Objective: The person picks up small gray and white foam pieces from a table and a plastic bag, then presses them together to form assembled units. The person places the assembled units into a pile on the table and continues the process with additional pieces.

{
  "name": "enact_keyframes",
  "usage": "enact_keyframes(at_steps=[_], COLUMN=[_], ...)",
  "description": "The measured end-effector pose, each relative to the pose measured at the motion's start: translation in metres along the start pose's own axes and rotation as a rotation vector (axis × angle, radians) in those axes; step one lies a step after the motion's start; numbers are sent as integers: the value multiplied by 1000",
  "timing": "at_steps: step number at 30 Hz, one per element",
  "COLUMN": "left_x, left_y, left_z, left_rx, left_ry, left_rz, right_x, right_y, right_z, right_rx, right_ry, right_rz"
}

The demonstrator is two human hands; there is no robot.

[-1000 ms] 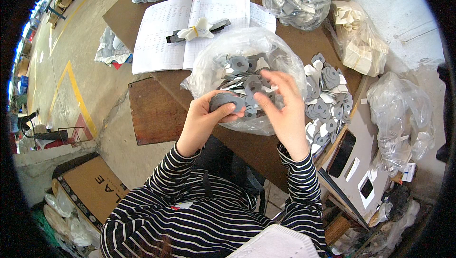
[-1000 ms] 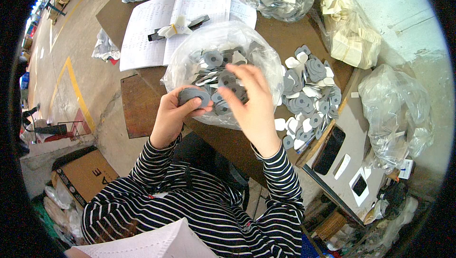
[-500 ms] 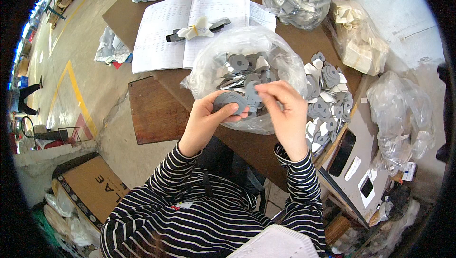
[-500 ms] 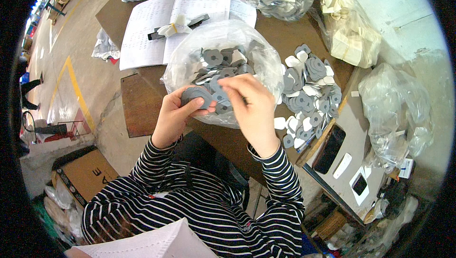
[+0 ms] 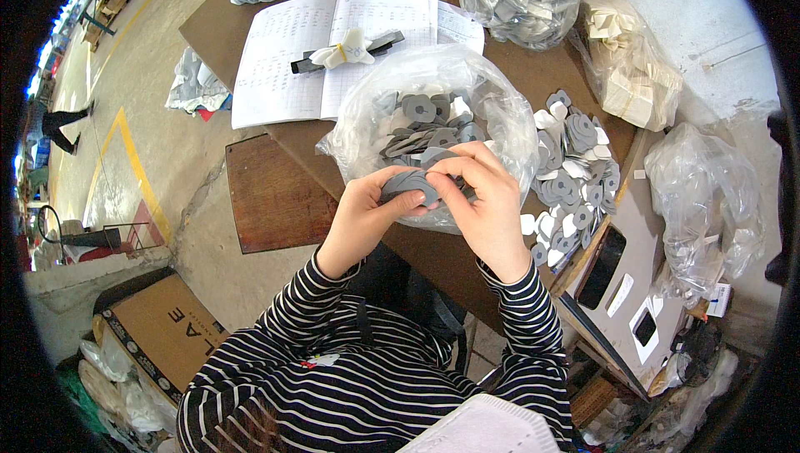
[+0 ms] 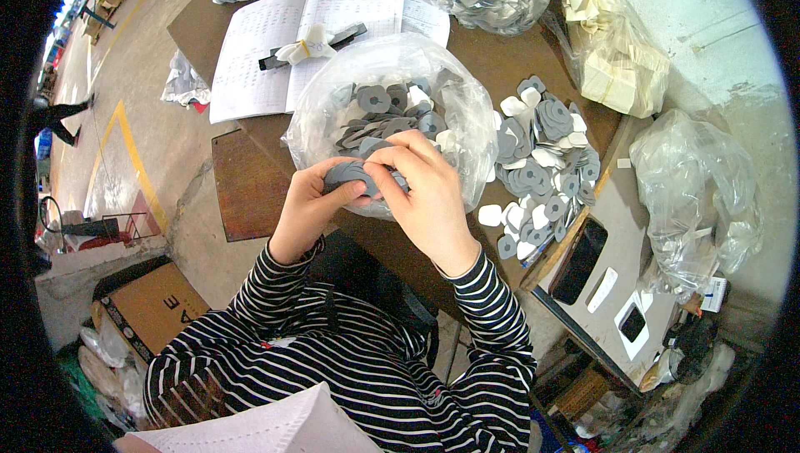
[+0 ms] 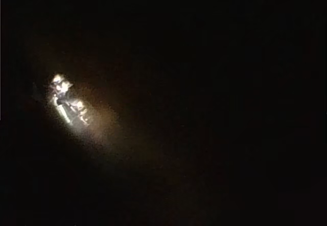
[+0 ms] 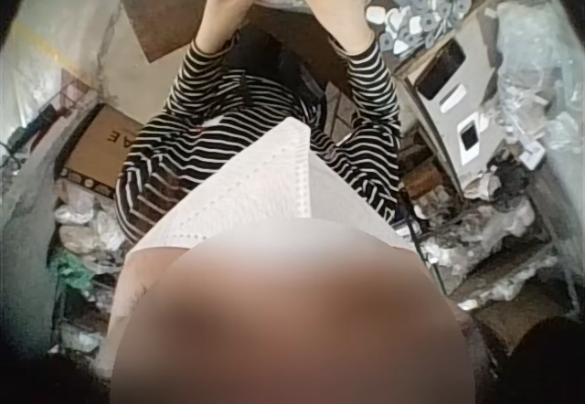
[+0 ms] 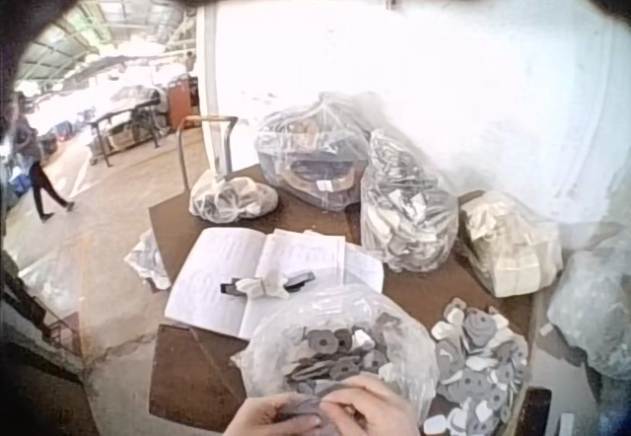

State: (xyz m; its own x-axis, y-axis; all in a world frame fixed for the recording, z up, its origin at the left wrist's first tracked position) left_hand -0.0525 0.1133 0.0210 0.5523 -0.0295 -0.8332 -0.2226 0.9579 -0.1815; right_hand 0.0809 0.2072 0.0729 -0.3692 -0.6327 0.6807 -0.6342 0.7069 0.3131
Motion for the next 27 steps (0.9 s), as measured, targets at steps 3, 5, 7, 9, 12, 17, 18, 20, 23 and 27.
enact_keyframes(at_steps=[3, 5, 7, 9, 12, 17, 18, 20, 23, 27], left_x=[-4, -7, -11, -13, -13, -9, -9, -10, -6, -9], left_y=[0, 2, 2, 1, 1, 1, 1, 1, -2, -3], left_z=[1, -1, -1, -1, -1, -3, -2, 1, 6, 1], left_rx=[35, 22, 3, -10, -41, -91, -87, -19, 10, -6], left_ry=[-77, -115, -197, -331, -206, 121, 208, 270, -132, -383], left_rz=[-33, -71, -76, -55, -28, 52, 64, 89, 22, -35], right_x=[-1, -5, -12, -20, -16, -6, -5, -7, -16, -25], right_y=[-1, -1, 3, 5, 7, -3, -4, -4, -2, -5], right_z=[-5, -11, -16, -17, -15, 0, 3, 7, 2, -7], right_rx=[-99, -183, -195, -100, -97, 87, 118, 121, 86, 74], right_ry=[-9, -41, -22, 4, -114, 53, 57, 159, 221, 318], right_rz=[39, 60, 94, 163, 76, 85, 96, 129, 143, 257])
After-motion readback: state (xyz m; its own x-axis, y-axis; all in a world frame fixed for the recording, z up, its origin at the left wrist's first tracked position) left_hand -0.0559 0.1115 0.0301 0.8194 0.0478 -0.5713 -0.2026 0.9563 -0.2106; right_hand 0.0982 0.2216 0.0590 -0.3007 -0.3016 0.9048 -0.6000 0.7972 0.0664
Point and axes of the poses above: each hand's wrist, its own y-axis towards the middle knuckle, its own z-axis out of the palm, x = y × z, the point moved 4 cm from there along y, towards the middle knuckle, and after that the axes turned 14 degrees about -y, right-handed, at the moved point
